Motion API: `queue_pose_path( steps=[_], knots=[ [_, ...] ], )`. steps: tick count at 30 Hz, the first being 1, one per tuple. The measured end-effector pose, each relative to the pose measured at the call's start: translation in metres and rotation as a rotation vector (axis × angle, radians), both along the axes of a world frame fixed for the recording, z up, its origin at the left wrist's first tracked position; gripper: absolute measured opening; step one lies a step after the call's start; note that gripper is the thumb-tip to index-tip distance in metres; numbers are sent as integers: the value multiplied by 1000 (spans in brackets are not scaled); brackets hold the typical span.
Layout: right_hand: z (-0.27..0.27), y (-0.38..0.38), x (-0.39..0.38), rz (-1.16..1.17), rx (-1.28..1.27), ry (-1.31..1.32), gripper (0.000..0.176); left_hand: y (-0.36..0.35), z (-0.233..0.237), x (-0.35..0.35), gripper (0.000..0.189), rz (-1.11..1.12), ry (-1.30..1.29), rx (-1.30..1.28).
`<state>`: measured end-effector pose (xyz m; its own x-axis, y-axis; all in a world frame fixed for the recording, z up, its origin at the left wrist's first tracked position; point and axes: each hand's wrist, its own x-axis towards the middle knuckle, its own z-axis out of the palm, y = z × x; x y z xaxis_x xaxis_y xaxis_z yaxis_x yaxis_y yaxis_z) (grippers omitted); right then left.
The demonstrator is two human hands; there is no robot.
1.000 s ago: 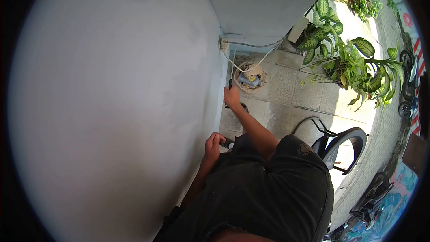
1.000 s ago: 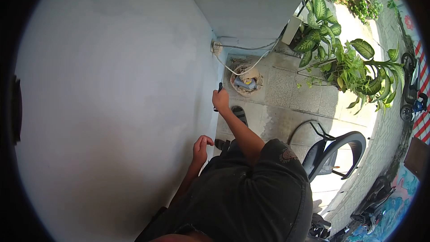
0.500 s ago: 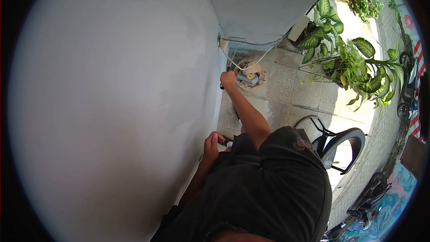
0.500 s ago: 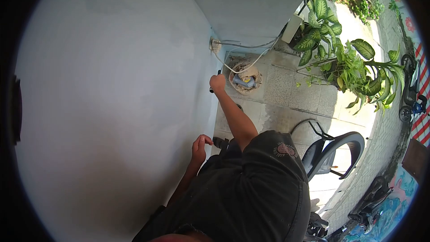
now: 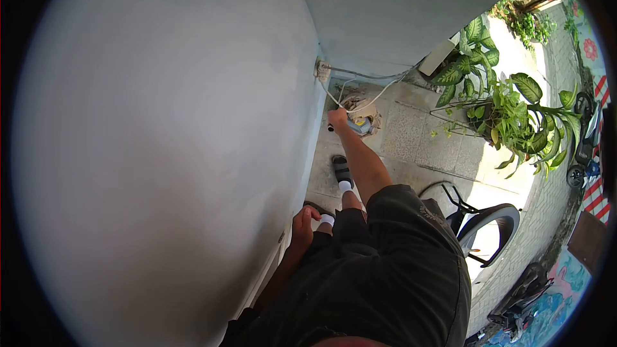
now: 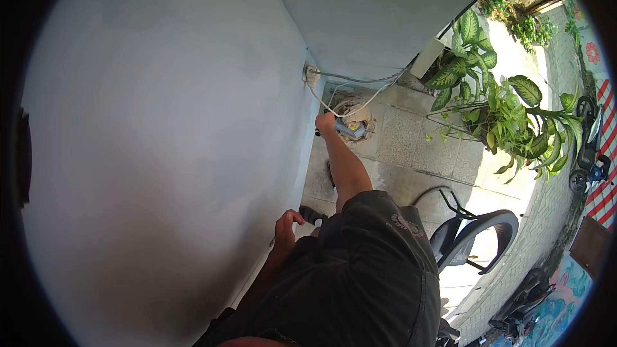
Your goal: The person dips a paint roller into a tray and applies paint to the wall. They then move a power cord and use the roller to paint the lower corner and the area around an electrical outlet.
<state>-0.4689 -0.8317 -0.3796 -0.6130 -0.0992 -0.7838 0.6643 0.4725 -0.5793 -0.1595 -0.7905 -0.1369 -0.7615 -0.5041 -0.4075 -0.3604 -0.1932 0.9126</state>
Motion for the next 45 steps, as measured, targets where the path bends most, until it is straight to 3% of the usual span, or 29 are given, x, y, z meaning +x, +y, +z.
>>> queue_pose_path(
  steps=[3,4,5,6,8,10,13,17,21,24,26,32,35,37,39,42,45],
  knots=[
    [-47,3,18,-53,20,158,19,4,1,5,36,7,1,16],
    [-37,12,26,63,-8,236,21,5,1,6,38,-7,-15,1],
    [-25,26,41,-31,-82,206,23,5,1,5,40,-19,-29,-18],
    [31,41,65,-121,-159,174,26,4,2,3,40,-16,-28,-17],
    [20,78,117,-56,-167,406,29,6,2,0,37,5,-4,8],
    [123,108,130,-200,-248,205,26,7,1,3,37,14,-12,17],
    [164,142,114,-198,-236,108,20,9,1,-2,38,23,-4,42],
    [149,148,73,-144,-250,99,14,11,-4,-2,39,4,8,6],
    [78,108,19,-111,-104,113,8,10,-6,3,38,10,-12,-25],
    [-18,90,-25,-167,-73,43,8,14,-9,7,38,-14,-34,-27],
    [-40,91,-34,-37,9,-86,17,16,-9,2,38,-21,-20,-24],
    [59,106,47,-115,-118,266,13,20,-7,1,36,-55,0,-10],
    [72,105,60,-64,-92,433,14,17,-3,-1,35,-48,-5,-14],
    [59,84,21,-145,-176,213,13,21,-4,0,35,-31,-22,-13],
    [38,63,-16,-195,-55,79,12,23,-10,0,35,-54,-21,-31],
    [-2,48,-35,-191,-74,-57,12,25,-6,-2,35,-63,-15,-3],
    [-25,50,0,-216,-152,130,16,26,0,-4,35,-70,-25,-8]
  ],
)
